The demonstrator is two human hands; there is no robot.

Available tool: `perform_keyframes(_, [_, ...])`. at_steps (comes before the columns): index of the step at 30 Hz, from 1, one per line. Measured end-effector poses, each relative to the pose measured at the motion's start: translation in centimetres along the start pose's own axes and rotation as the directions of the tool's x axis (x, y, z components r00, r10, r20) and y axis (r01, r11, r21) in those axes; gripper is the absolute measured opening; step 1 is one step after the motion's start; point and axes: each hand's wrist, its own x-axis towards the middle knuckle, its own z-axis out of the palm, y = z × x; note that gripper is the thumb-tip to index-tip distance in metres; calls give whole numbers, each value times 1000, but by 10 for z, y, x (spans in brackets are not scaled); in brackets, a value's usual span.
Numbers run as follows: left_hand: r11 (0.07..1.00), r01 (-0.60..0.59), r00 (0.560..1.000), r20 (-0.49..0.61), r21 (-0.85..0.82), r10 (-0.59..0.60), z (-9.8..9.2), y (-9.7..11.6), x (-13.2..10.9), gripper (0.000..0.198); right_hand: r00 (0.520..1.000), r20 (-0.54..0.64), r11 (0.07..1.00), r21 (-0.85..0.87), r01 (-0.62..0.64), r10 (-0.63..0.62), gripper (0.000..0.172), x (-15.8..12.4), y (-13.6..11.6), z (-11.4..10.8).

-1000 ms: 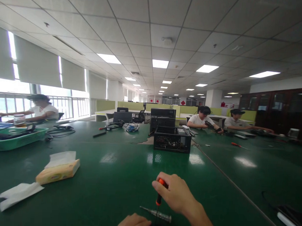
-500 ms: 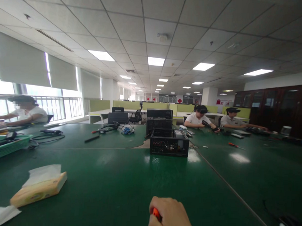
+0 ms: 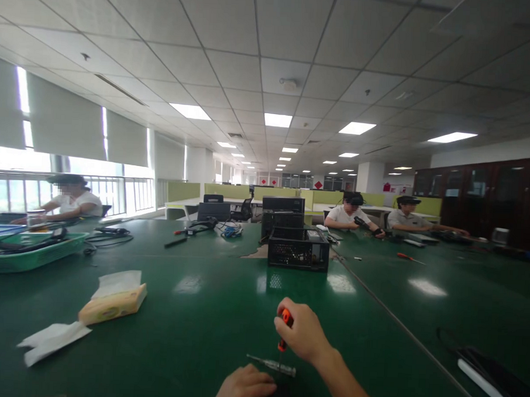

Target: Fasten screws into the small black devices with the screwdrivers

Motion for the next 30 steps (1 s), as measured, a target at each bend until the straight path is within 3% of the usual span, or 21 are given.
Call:
perform_keyframes(7, [992, 124, 992, 6, 20, -125, -5, 19, 21, 49, 974, -226, 986, 160, 46, -9, 35, -2, 40, 25])
perform_keyframes(12, [994, 99, 995, -25, 51, -98, 3, 10, 29, 49, 943, -325, 961, 232, 150, -69, 29, 11, 48, 35])
perform_keyframes(14, [992, 115, 993, -38, 60, -113, 7, 5, 28, 49, 954, -270, 941, 271, 202, -127, 28, 21, 41, 28])
perform_keyframes(15, [990, 123, 992, -44, 64, -120, 10, 4, 27, 50, 969, -188, 932, 296, 211, -160, 28, 26, 37, 22])
perform_keyframes(20, [981, 189, 981, -39, 50, -187, 15, -2, 25, 53, 984, 96, 934, 339, 110, -151, 26, 30, 19, -10])
perform_keyframes(25, [948, 317, 948, -27, -21, -317, 12, -3, 27, 49, 974, 176, 908, 415, 60, -145, 32, 20, 20, -20])
perform_keyframes(30, [936, 346, 938, -4, -58, -347, 10, -1, 22, 50, 988, 94, 952, 294, 89, -121, 27, 19, 23, -21])
